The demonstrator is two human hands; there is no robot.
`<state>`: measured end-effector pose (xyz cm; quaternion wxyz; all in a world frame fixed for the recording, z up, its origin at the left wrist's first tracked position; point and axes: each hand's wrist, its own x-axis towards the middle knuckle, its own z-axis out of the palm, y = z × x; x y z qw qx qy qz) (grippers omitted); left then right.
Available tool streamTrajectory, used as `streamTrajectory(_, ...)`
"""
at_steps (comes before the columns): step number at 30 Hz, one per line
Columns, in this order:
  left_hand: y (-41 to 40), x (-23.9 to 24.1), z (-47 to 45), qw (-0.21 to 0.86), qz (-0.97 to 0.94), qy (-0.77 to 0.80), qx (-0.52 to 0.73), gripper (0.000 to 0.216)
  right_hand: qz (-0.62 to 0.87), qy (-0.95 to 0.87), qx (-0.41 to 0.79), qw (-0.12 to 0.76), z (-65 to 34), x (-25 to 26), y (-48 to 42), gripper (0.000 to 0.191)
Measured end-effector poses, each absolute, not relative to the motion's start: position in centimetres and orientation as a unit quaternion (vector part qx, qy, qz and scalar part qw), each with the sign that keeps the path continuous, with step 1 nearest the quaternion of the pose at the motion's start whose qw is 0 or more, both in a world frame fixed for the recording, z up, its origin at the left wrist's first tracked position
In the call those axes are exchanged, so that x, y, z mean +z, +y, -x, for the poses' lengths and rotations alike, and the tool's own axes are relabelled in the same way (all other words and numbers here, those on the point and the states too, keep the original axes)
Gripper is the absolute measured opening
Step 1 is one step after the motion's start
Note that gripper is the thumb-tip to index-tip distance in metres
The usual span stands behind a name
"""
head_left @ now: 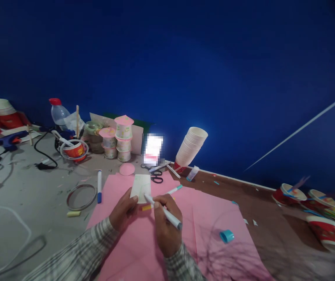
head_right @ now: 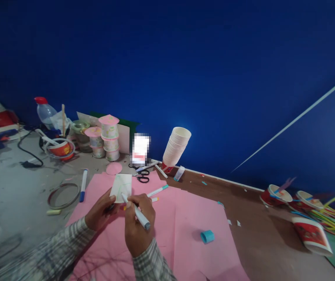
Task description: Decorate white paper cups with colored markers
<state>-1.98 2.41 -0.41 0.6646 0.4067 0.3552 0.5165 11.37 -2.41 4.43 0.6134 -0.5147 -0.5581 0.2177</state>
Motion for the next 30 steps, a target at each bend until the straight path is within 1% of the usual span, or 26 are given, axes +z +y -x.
streamTrajectory(2,2.4,-0.3,2.0,0.671,-0.399,0.347,0.520,0.026,0.518,-0.523,0.232,0.636,-11.4,4.2,-2.3,0.016)
streamTrajectory(4,2.3,-0.1,1.9,0.690,-0.370,0.337,0.523,0.027,0.517,-0.486,0.255,0.657,-11.5,3.9,-2.2,0.023)
streamTrajectory(6,2.3,0.2,1.9,0.718,-0.321,0.330,0.522,0.026,0.513,-0.459,0.286,0.667,-11.6,3.6,-2.0,0.031)
streamTrajectory(8,2.3,0.4,2.0,0.740,-0.280,0.328,0.516,0.024,0.512,-0.450,0.296,0.669,-11.7,3.4,-1.8,0.033)
streamTrajectory(13,2.5,0.3,2.3,0.756,-0.242,0.340,0.505,0.028,0.521,-0.489,0.253,0.653,-11.6,3.3,-1.4,0.032)
streamTrajectory(16,2.6,0.0,2.6,0.778,-0.217,0.335,0.485,0.031,0.514,-0.515,0.252,0.638,-11.5,2.9,-1.2,0.039)
streamTrajectory(18,2.6,-0.2,2.8,0.795,-0.195,0.327,0.473,0.030,0.512,-0.527,0.261,0.626,-11.3,2.6,-1.1,0.044)
streamTrajectory(25,2.5,-0.2,2.6,0.781,-0.175,0.322,0.505,0.023,0.530,-0.544,0.265,0.594,-11.0,2.0,-1.4,0.041)
streamTrajectory(30,3.0,-0.3,2.5,0.772,-0.174,0.324,0.519,0.018,0.514,-0.547,0.263,0.606,-11.0,2.2,-1.4,0.042)
